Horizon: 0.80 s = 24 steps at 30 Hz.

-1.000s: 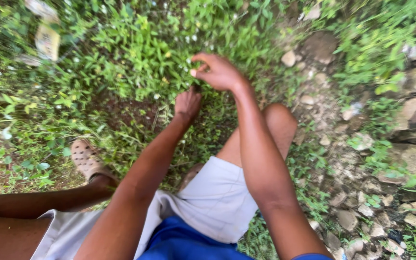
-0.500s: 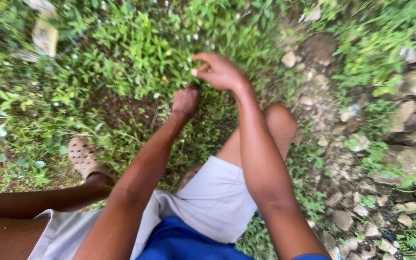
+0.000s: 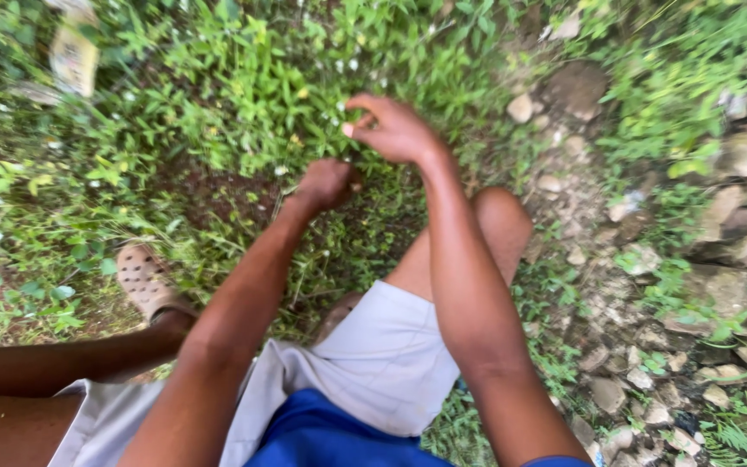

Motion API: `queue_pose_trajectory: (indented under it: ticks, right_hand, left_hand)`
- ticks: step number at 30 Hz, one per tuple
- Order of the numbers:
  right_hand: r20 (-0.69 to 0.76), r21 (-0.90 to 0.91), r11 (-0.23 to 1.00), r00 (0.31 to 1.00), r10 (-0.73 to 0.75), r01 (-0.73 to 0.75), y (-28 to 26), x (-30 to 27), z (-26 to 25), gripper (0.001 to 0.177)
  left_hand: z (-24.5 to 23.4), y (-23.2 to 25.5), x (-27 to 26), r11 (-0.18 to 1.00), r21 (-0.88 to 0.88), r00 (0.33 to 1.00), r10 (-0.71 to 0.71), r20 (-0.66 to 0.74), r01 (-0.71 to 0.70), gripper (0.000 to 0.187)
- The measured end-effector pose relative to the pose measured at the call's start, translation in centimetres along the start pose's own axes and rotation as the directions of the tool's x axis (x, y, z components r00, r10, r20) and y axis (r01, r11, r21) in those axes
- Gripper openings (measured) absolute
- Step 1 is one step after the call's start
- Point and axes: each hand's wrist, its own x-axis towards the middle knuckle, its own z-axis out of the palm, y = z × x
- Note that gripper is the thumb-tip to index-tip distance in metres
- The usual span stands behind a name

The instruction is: Weeding a patch of grass by hand in an outdoor area.

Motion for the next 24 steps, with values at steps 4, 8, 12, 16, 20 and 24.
queue_pose_trajectory:
  ticks: [4, 8, 12, 16, 20, 24]
  right_hand:
    - [0.026, 0.009, 0.999, 0.999, 0.043, -0.043, -1.1, 0.4, 0.0, 0.056]
    - [0.003, -0.007, 1.0, 1.0, 0.002, -0.002, -1.0, 0.6, 0.1, 0.055]
    - [0.007, 0.007, 0.999, 0.999, 0.044, -0.044, -1.5, 0.1, -0.1, 0.055]
    - [0.012, 0.012, 0.999, 1.0, 0.029, -0.029, -0.6, 0.3, -0.1, 0.054]
    - [-0.003, 0.005, 1.0, 1.0, -0.004, 0.004, 0.6, 0.4, -0.4, 0.053]
    - [-0.03, -0.008, 1.0, 0.999, -0.031, 0.031, 1.0, 0.5, -0.2, 0.053]
  left_hand:
    - [-0.8, -0.9, -2.0, 0.995, 0.076, 0.992, 0.068, -0.106, -0.06, 0.016]
    - [-1.5, -2.5, -5.1, 0.997, -0.071, 0.988, -0.047, -0.146, 0.037, 0.026]
    - [-0.9, -5.1, -7.9, 0.993, 0.116, 0.999, 0.03, -0.045, -0.025, 0.02]
    - [-4.9, -2.0, -10.4, 0.982, -0.002, 0.964, -0.187, 0.191, 0.191, 0.028]
    - [-5.3, -0.6, -10.0, 0.957, 0.059, 0.879, -0.283, 0.383, 0.283, 0.037]
    - [-7.0, 4.2, -8.5, 0.981, 0.098, 0.932, -0.188, 0.309, 0.165, 0.038]
